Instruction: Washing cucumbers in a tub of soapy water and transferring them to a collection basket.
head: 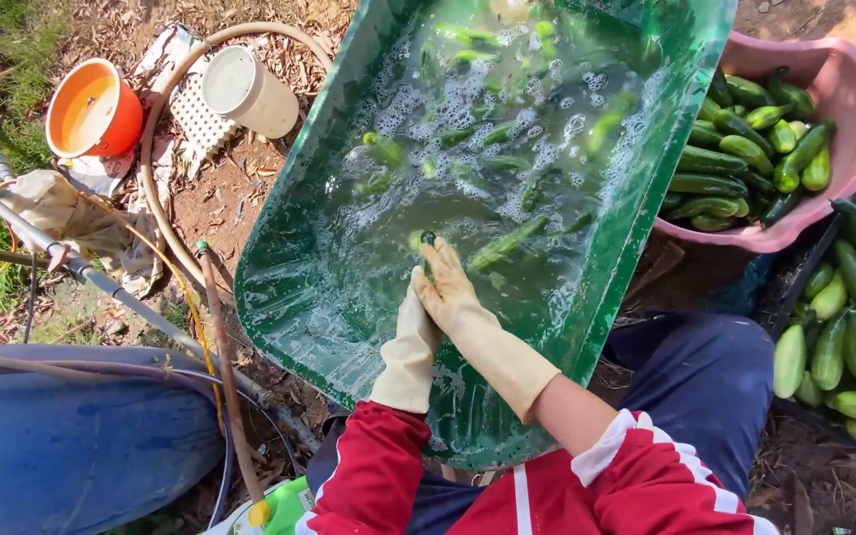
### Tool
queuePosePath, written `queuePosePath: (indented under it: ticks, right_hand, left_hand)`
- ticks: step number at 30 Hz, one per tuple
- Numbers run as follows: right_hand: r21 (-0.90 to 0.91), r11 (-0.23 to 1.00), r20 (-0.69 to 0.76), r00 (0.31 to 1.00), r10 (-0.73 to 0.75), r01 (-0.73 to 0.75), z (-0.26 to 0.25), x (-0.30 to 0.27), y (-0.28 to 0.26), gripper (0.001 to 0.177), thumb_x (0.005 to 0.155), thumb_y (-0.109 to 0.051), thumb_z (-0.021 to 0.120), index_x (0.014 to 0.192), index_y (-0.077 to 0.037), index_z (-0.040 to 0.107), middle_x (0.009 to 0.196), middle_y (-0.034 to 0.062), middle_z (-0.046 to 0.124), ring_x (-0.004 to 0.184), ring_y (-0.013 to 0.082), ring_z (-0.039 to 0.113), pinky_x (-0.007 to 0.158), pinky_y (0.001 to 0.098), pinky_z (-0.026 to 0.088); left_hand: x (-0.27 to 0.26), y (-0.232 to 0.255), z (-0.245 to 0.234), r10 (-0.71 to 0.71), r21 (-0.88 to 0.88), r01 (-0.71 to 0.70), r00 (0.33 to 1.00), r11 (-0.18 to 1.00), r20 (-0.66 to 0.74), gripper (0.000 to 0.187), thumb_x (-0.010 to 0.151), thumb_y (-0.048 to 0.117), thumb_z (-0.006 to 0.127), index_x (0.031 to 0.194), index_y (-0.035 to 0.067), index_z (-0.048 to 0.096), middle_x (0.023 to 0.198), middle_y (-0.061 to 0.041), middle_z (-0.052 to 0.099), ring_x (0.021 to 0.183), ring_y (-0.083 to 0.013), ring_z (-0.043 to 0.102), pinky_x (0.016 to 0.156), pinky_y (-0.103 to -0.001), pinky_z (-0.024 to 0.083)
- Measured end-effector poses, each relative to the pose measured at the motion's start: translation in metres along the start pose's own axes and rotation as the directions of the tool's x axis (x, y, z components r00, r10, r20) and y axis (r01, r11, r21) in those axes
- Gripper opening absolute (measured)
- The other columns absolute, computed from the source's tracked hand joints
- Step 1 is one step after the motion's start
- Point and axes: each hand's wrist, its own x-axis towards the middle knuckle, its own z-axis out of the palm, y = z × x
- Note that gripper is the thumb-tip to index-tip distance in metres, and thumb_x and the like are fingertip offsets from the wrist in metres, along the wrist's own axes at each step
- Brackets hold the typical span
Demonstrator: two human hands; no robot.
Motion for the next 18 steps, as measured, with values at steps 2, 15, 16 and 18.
queuePosePath:
  ticks: [2,15,16,18]
  right_hand:
    - [0.088,0.749,0.232,0.745,0.625,-0.656,-0.045,0.018,-0.034,0.09,0.095,-0.057,0.056,0.165,-0.019,0.015,0.169,0.0217,0.018,0.156,0.0359,0.018,0.13,0.0472,0.021]
    - [0.872,0.474,-0.365,0.477,0.799,-0.127,-0.33,-0.023,0.08,0.045,0.101,-0.034,0.073,0.132,-0.011,0.05,0.106,0.0146,0.076,0.077,0.0213,0.078,0.059,0.027,0.068]
    - [0.936,0.316,-0.27,0.263,0.926,-0.154,-0.343,-0.057,0.15,0.055,0.097,-0.035,0.079,0.134,-0.014,0.044,0.104,0.0169,0.078,0.08,0.0273,0.082,0.064,0.0373,0.072]
    - [0.979,0.147,-0.144,0.029,0.989,-0.142,-0.36,-0.105,0.24,0.066,0.093,-0.035,0.085,0.136,-0.018,0.038,0.103,0.0192,0.08,0.083,0.0335,0.085,0.068,0.0478,0.076]
  left_hand:
    - [-0.026,0.0,0.011,0.15,0.35,-0.15,0.988,0.925,0.028,0.054,0.088,0.052,0.073,0.127,0.021,0.053,0.125,-0.012,0.05,0.109,-0.035,0.05,0.087,-0.04,0.048]
    - [-0.073,0.028,0.073,0.386,0.907,-0.308,0.829,-0.288,0.404,0.059,0.104,0.047,0.048,0.16,0.041,0.034,0.171,-0.009,0.022,0.155,-0.0413,0.022,0.122,-0.055,0.029]
    - [-0.053,0.028,0.06,0.357,0.89,-0.224,0.856,-0.397,0.374,0.069,0.097,0.055,0.055,0.161,0.041,0.032,0.171,-0.007,0.022,0.154,-0.0402,0.026,0.12,-0.056,0.034]
    - [-0.037,0.028,0.049,0.331,0.854,-0.135,0.883,-0.502,0.334,0.081,0.09,0.063,0.061,0.161,0.042,0.029,0.171,-0.006,0.023,0.153,-0.0391,0.03,0.117,-0.056,0.038]
